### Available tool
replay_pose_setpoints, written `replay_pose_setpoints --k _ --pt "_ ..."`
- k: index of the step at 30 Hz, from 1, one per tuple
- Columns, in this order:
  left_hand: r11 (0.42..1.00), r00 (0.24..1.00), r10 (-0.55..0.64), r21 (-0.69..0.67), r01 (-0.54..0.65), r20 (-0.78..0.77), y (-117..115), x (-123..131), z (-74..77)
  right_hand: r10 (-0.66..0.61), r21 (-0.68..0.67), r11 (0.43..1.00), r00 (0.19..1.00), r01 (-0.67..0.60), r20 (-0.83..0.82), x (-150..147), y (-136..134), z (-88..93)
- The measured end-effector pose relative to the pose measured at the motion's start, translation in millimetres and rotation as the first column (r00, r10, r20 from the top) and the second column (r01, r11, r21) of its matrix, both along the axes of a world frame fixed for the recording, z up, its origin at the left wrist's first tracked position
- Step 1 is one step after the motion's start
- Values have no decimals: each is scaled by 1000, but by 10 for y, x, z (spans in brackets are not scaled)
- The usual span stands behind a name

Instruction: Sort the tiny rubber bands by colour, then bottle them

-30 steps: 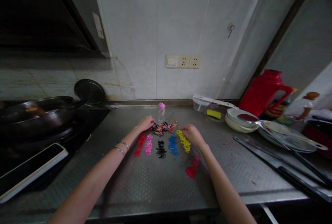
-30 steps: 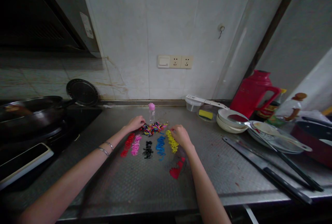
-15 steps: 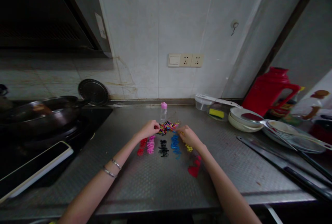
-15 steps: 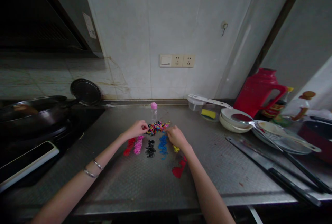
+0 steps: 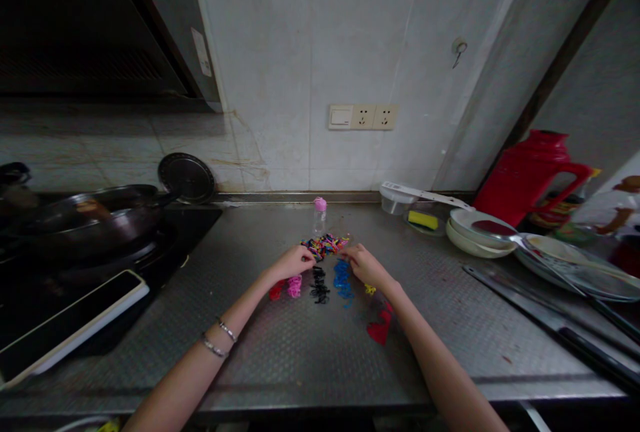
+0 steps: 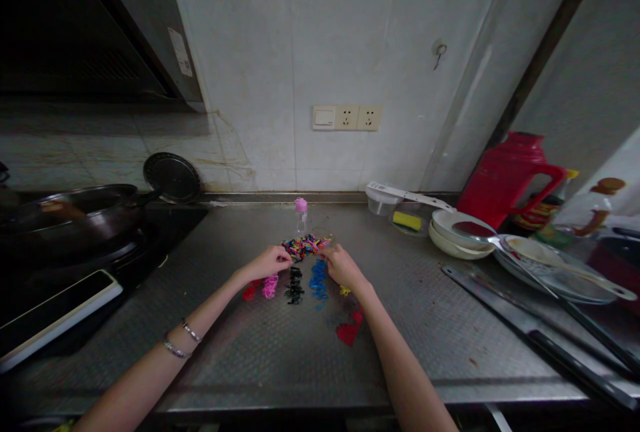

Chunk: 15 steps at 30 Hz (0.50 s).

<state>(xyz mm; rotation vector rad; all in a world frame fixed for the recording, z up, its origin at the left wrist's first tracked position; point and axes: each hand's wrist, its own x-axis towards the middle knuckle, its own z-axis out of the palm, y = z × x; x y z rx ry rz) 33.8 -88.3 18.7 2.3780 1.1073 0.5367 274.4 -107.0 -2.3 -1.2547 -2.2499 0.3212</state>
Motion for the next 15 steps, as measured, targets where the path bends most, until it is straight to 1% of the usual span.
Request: replay_pose_setpoints --k 8,12,15 --pt "989 983 148 12 -150 110 107 -139 16 -19 -36 999 1000 20 10 -13 1 5" --pt "980 963 199 -38 -195 181 198 -231 -19 -34 -81 996 999 36 25 -7 -13 6" --pt "966 931 259 -91 -243 258 291 -336 -61 -14 -73 997 1000 14 -4 -19 -34 31"
